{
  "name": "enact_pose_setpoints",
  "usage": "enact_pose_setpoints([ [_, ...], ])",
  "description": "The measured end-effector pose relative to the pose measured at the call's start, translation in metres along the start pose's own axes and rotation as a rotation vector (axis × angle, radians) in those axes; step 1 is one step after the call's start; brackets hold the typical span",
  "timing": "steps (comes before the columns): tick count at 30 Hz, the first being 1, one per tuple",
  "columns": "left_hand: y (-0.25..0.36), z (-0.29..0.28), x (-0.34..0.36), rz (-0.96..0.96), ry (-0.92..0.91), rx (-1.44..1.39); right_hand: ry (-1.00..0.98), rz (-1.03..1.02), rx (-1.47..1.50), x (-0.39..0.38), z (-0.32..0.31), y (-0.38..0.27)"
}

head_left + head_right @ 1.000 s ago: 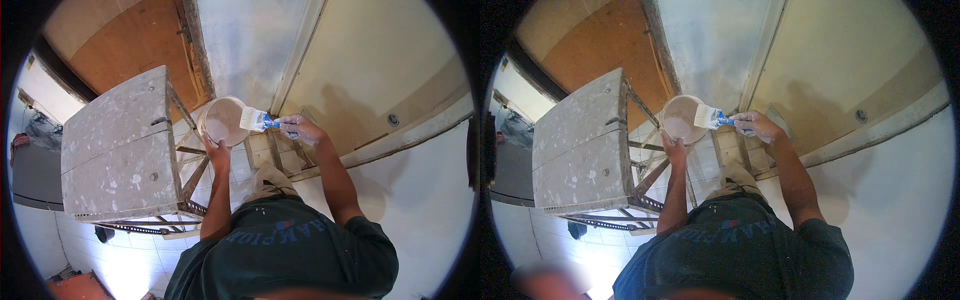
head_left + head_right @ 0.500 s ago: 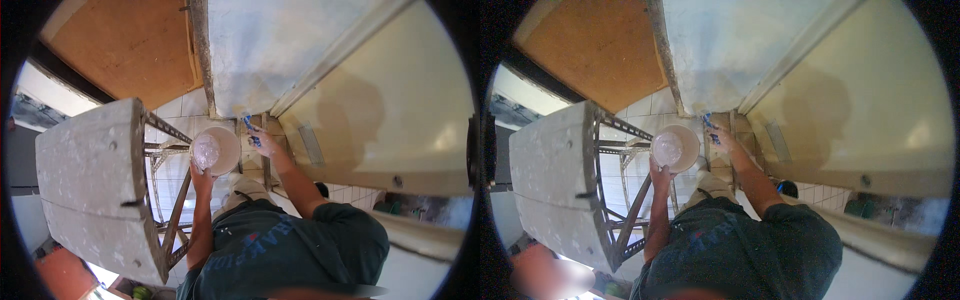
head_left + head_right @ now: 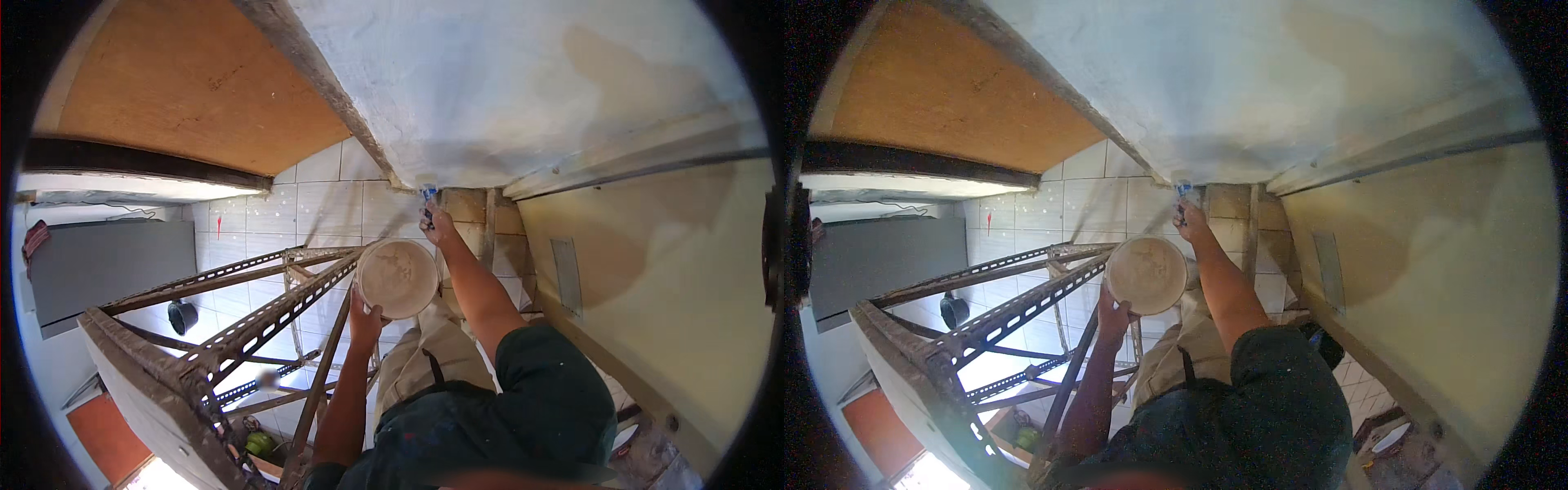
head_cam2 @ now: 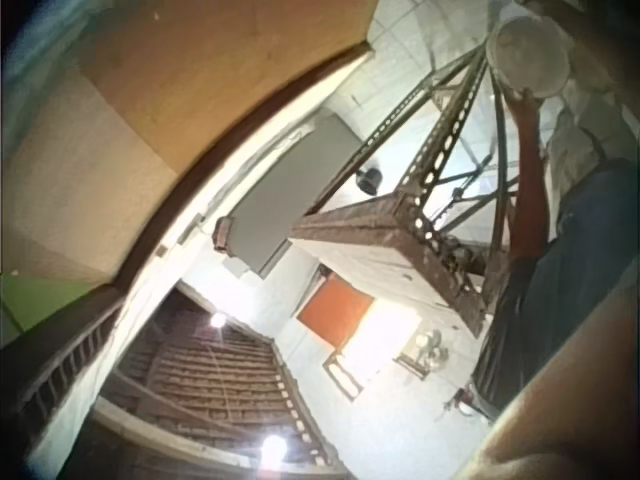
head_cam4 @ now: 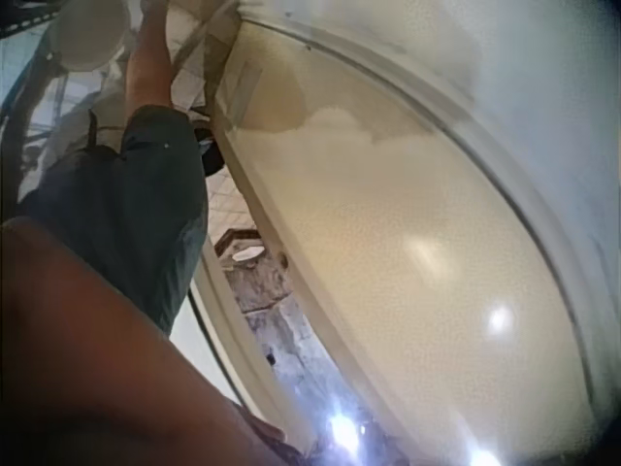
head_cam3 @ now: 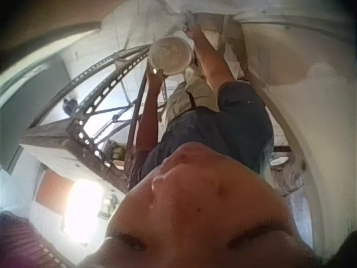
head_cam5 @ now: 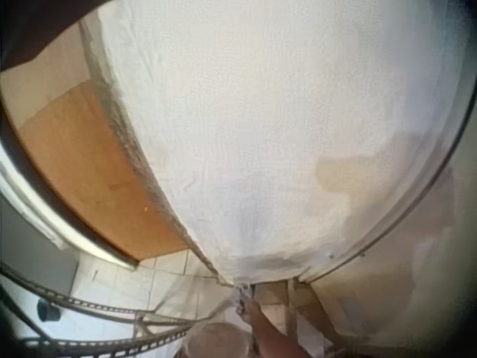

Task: Painting a wall with a paintbrush using white paint from a bucket.

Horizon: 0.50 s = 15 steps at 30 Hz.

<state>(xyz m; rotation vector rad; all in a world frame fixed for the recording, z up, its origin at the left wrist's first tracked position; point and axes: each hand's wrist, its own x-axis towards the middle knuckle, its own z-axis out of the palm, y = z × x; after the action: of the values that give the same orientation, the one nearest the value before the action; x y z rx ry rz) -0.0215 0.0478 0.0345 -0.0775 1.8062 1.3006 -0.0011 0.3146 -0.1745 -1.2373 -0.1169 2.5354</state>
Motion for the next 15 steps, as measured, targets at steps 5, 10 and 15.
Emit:
enact_pose_setpoints([
  [5, -0.007, 0.008, 0.010, -0.040, -0.001, 0.043, -0.061, -0.078, 0.016, 0.065, 0.018, -0.033],
  [10, -0.023, -0.015, 0.003, -0.029, 0.092, -0.020, -0.138, -0.107, -0.203, 0.017, 0.049, 0.000],
  [15, -0.040, -0.005, 0.021, 0.025, 0.053, 0.060, -0.256, -0.230, -0.527, 0.007, 0.008, -0.017],
])
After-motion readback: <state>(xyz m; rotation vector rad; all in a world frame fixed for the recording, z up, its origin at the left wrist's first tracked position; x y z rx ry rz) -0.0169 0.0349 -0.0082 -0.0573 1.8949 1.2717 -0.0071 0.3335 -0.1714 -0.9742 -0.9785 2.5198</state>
